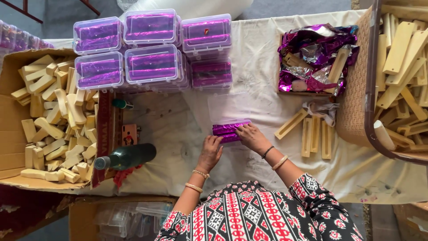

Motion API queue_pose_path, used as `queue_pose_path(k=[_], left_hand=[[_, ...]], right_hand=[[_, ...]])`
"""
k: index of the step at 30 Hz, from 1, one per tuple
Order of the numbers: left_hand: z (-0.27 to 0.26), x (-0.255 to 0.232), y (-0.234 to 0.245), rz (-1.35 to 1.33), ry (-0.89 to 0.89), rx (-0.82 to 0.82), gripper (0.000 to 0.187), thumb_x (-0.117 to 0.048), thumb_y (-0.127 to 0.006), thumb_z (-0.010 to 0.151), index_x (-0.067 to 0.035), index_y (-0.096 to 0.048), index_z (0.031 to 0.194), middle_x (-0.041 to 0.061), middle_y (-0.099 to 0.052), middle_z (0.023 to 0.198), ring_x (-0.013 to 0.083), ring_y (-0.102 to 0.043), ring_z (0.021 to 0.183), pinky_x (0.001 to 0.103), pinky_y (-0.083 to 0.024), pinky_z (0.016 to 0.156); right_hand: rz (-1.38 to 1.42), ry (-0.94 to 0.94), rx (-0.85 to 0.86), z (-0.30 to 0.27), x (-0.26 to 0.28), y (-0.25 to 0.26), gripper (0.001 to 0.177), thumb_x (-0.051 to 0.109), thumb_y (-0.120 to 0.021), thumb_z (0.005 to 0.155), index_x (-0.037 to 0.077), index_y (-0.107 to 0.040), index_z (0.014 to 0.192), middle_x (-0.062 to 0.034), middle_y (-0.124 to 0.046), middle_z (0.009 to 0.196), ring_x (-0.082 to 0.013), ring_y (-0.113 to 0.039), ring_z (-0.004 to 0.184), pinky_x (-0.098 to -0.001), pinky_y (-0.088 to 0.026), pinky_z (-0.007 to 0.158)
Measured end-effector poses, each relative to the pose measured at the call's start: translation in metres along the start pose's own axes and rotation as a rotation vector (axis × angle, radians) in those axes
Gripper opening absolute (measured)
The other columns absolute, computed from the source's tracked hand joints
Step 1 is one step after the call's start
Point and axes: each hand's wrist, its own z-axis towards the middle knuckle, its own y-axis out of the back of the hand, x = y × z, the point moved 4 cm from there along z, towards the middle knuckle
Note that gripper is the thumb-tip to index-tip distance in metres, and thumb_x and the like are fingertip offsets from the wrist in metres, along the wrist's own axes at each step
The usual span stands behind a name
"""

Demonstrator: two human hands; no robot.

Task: The person sits on the floor and picks up small wooden blocks from a basket. They wrap the blocks in shiny purple foil and place them into clear plastic containers, stacking the filled containers on the table.

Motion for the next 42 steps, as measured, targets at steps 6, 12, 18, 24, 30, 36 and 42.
queue_pose_path(k=[6,12,18,24,30,36,42], left_hand=[[0.0,0.01,-0.016,0.069,-0.044,0.028,0.042,-0.006,-0.07,0.084,-0.005,-0.061,0.125,0.014,-0.062,0.118,0.037,-0.053,0.119,0.045,-0.044,0.107],[0.002,0.013,-0.016,0.002,-0.019,0.007,0.04,-0.001,-0.069,0.083,-0.004,-0.061,0.122,0.014,-0.064,0.114,0.0378,-0.054,0.116,0.045,-0.046,0.105],[0.003,0.016,-0.014,-0.066,0.021,-0.012,0.041,0.003,-0.067,0.082,-0.005,-0.061,0.122,0.013,-0.064,0.114,0.0382,-0.053,0.116,0.045,-0.046,0.104],[0.003,0.017,-0.015,-0.002,0.004,0.043,0.044,0.002,-0.068,0.079,-0.006,-0.062,0.122,0.013,-0.063,0.115,0.0407,-0.05,0.117,0.046,-0.046,0.103],[0.013,0.002,-0.009,0.106,-0.011,0.059,0.042,-0.004,-0.072,0.082,-0.008,-0.063,0.123,0.012,-0.062,0.113,0.0388,-0.05,0.116,0.045,-0.047,0.101],[0.017,0.004,-0.022,0.196,0.005,0.099,0.038,-0.011,-0.076,0.08,-0.008,-0.066,0.117,0.012,-0.061,0.107,0.0367,-0.051,0.109,0.046,-0.047,0.098],[0.02,0.004,-0.02,0.179,-0.015,0.079,0.037,-0.012,-0.076,0.08,-0.009,-0.067,0.116,0.011,-0.061,0.11,0.037,-0.052,0.111,0.046,-0.047,0.099]], right_hand=[[0.026,-0.042,0.013,-0.004,0.001,0.0,0.013,0.012,-0.067,0.08,0.01,-0.066,0.092,-0.0068,-0.066,0.094,-0.0227,-0.065,0.093,-0.0384,-0.046,0.098],[0.024,-0.078,-0.032,-0.006,0.003,-0.003,0.012,0.014,-0.069,0.079,0.011,-0.065,0.09,-0.0059,-0.066,0.09,-0.0213,-0.065,0.092,-0.0395,-0.043,0.104],[0.052,-0.11,0.059,-0.013,-0.001,-0.012,0.023,0.016,-0.072,0.079,0.012,-0.065,0.101,-0.0059,-0.066,0.097,-0.0221,-0.064,0.101,-0.0428,-0.039,0.108],[0.221,-0.1,-0.095,-0.018,-0.008,0.025,0.043,0.018,-0.072,0.075,0.012,-0.067,0.116,-0.0057,-0.066,0.106,-0.0239,-0.061,0.108,-0.0451,-0.037,0.105],[0.102,-0.28,-0.144,-0.022,-0.035,0.03,0.024,0.016,-0.067,0.09,0.014,-0.067,0.114,-0.0023,-0.065,0.107,-0.0243,-0.058,0.106,-0.0396,-0.042,0.096],[0.062,-0.218,-0.076,-0.006,-0.03,0.037,0.026,0.01,-0.057,0.087,0.015,-0.068,0.11,-0.0004,-0.064,0.102,-0.0223,-0.056,0.102,-0.0377,-0.04,0.094],[-0.047,-0.204,-0.078,-0.002,-0.023,0.044,0.025,0.009,-0.056,0.084,0.013,-0.067,0.106,-0.0028,-0.063,0.101,-0.0235,-0.057,0.104,-0.0383,-0.04,0.096]])
